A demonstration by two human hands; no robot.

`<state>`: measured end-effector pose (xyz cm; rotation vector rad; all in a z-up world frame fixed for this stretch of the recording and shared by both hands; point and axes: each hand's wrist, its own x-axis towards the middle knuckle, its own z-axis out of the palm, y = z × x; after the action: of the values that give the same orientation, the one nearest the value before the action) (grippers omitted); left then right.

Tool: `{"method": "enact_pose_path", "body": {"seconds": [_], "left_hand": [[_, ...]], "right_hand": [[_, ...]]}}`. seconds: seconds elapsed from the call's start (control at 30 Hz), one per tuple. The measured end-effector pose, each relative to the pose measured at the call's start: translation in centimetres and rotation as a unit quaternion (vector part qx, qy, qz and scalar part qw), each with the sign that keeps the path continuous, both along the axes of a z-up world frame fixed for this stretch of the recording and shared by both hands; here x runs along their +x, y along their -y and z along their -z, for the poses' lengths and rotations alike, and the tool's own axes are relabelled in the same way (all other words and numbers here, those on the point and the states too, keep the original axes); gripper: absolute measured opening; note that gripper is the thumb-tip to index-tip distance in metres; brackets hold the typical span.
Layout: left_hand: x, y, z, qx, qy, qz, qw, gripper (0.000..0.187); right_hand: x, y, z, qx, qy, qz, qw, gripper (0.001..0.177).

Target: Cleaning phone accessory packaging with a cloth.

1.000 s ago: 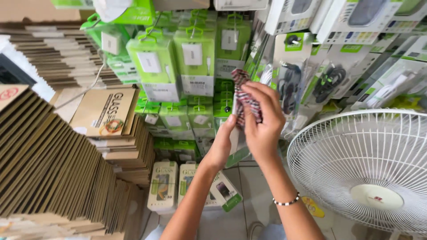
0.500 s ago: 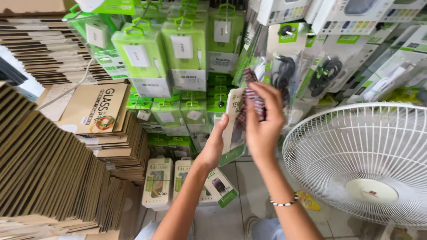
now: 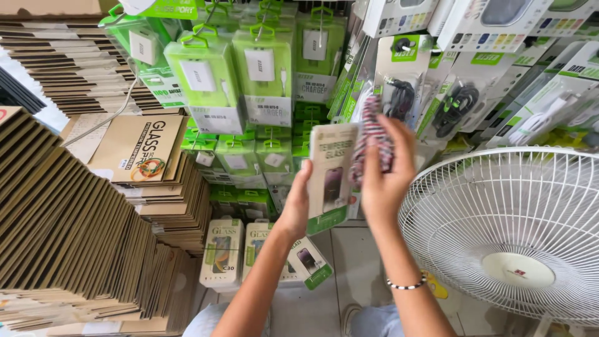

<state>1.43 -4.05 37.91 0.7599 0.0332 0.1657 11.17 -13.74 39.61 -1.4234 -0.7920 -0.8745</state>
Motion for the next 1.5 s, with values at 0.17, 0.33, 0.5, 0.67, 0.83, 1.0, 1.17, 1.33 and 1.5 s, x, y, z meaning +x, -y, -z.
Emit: {"method": "enact_pose_path", "body": {"seconds": [0.17, 0.33, 0.5, 0.67, 0.83, 1.0, 1.17, 1.33, 1.5], "left_hand": [[0.5, -0.3, 1.2, 0.148, 0.02, -0.062, 0.987, 0.075], [2.1, -1.5, 4.9, 0.159, 0.032, -0.106, 0.981, 0.063], [4.5, -2.0, 8.8, 0.094, 0.024, -0.073, 0.993, 0.072], [1.9, 0.0, 0.9, 0.057, -0.008, -0.052, 0.997, 0.087], [0.5, -0.2, -1.4, 0.005, -0.037, -0.05, 0.998, 0.092], [0.2, -1.1, -1.1, 0.038, -0.037, -0.079, 0.996, 0.091], [2.0, -3.4, 3.0, -0.037, -0.019, -0.128, 0.991, 0.071], [-0.3, -1.4, 0.3, 0.058, -0.032, -0.11, 0.992, 0.093], [-1.1, -0.6, -2.0, 0.116, -0.041, -0.053, 0.991, 0.091]], "right_hand": [[-6.6, -3.1, -0.5, -0.088, 0.012, -0.093, 0.992, 0.048], [-5.6, -3.3, -0.3, -0.164, 0.087, -0.097, 0.978, 0.049], [-4.5, -2.7, -0.3, -0.13, 0.044, -0.014, 0.99, 0.047], [-2.1, -2.2, 0.0, -0.092, -0.017, 0.013, 0.996, 0.043], [-1.3, -0.4, 0.7, -0.059, -0.064, 0.001, 0.996, 0.037], [-5.0, -2.2, 1.1, -0.085, -0.061, -0.051, 0.993, 0.048], [-7.1, -4.5, 4.3, -0.184, -0.004, -0.109, 0.977, 0.053], [-3.9, -2.8, 3.3, -0.194, 0.036, -0.037, 0.98, 0.059], [-4.7, -3.3, 2.6, -0.077, -0.029, -0.034, 0.996, 0.053]]}}
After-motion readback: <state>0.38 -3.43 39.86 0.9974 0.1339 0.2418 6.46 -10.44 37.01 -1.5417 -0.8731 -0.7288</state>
